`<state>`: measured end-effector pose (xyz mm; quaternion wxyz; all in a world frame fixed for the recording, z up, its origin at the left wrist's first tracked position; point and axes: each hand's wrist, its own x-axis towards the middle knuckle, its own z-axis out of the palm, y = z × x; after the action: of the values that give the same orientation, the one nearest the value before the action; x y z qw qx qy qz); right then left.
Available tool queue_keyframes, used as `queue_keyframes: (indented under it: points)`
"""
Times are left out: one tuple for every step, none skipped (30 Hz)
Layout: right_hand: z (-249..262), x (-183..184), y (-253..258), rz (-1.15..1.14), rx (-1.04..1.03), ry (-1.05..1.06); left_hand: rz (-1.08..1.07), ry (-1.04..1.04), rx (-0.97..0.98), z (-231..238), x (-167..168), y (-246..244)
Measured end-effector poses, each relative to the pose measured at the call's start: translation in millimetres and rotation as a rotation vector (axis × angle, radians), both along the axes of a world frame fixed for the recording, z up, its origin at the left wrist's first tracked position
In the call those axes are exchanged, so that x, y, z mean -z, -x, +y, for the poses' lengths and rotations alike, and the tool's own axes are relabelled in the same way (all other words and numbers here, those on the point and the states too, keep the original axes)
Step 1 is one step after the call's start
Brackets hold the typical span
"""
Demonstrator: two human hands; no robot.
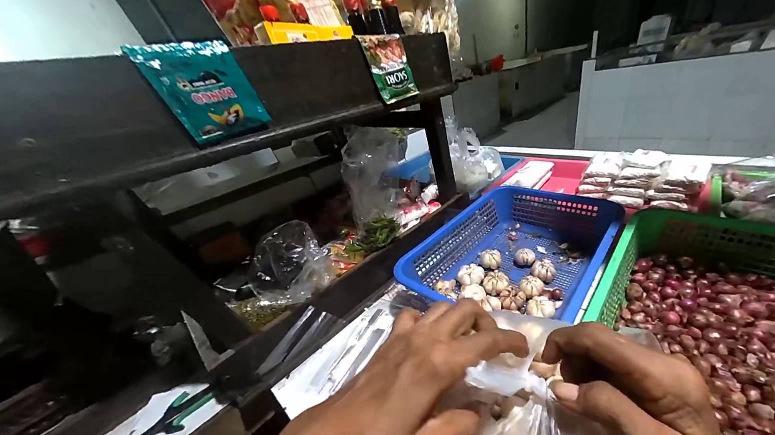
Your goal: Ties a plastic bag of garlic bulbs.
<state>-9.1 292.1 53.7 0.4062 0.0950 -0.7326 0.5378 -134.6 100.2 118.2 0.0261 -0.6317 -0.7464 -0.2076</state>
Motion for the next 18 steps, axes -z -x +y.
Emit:
queue_keyframes:
  points:
    - [-0.2,0.0,0.1,0.006,-0.004,0.006,0.036,0.000,-0.019,5.4,0.7,-4.2]
    - [-0.6,-0.5,-0.2,0.014,0.000,0.015,0.058,-0.004,-0.035,11.5,1.2,-6.9]
    - [-0.7,-1.1,-0.7,0.018,0.008,0.025,0.065,-0.009,-0.050,17.8,2.1,-7.7]
    - [-0.4,-1.6,-1.4,0.017,0.018,0.031,0.049,0.000,-0.058,22.7,2.7,-6.7]
    - [0.0,-1.7,-1.8,0.014,0.020,0.036,0.016,0.020,-0.052,25.8,2.9,-3.8]
    - [0.3,-1.6,-1.7,0.010,0.017,0.038,-0.029,0.038,-0.034,27.1,2.6,0.3]
    - [0.7,-1.0,-1.1,0.008,0.008,0.034,-0.077,0.046,-0.017,27.5,2.0,4.5]
    - [1.1,-0.4,-0.5,0.005,-0.006,0.023,-0.130,0.041,-0.006,27.4,2.1,8.7]
    - [0.9,0.0,-0.1,-0.002,-0.017,0.011,-0.187,0.032,0.005,27.2,3.4,13.0]
    - [0.2,-0.1,0.0,-0.013,-0.017,-0.002,-0.233,0.018,0.027,27.3,5.7,17.3]
    - [-0.5,-0.4,-0.1,-0.027,-0.008,-0.015,-0.271,0.011,0.047,27.5,7.8,20.8]
    - [-1.3,-0.9,-0.3,-0.037,0.005,-0.027,-0.298,0.006,0.072,28.3,9.4,23.6]
    - [-1.8,-1.8,-0.3,-0.035,0.019,-0.046,-0.325,0.001,0.099,29.5,10.3,25.5]
    - [-1.9,-3.0,-0.1,-0.024,0.032,-0.080,-0.350,0.000,0.124,30.6,10.4,26.3]
    - [-1.5,-4.7,0.3,0.000,0.045,-0.133,-0.374,0.003,0.144,31.4,9.8,26.1]
    - [-1.1,-6.5,0.8,0.024,0.063,-0.195,-0.399,0.002,0.150,31.9,9.4,25.2]
    - [-0.9,-7.4,1.1,0.040,0.073,-0.260,-0.415,-0.005,0.153,32.2,8.8,23.9]
    - [-1.2,-7.0,1.5,0.047,0.075,-0.318,-0.420,-0.003,0.149,31.9,8.0,22.6]
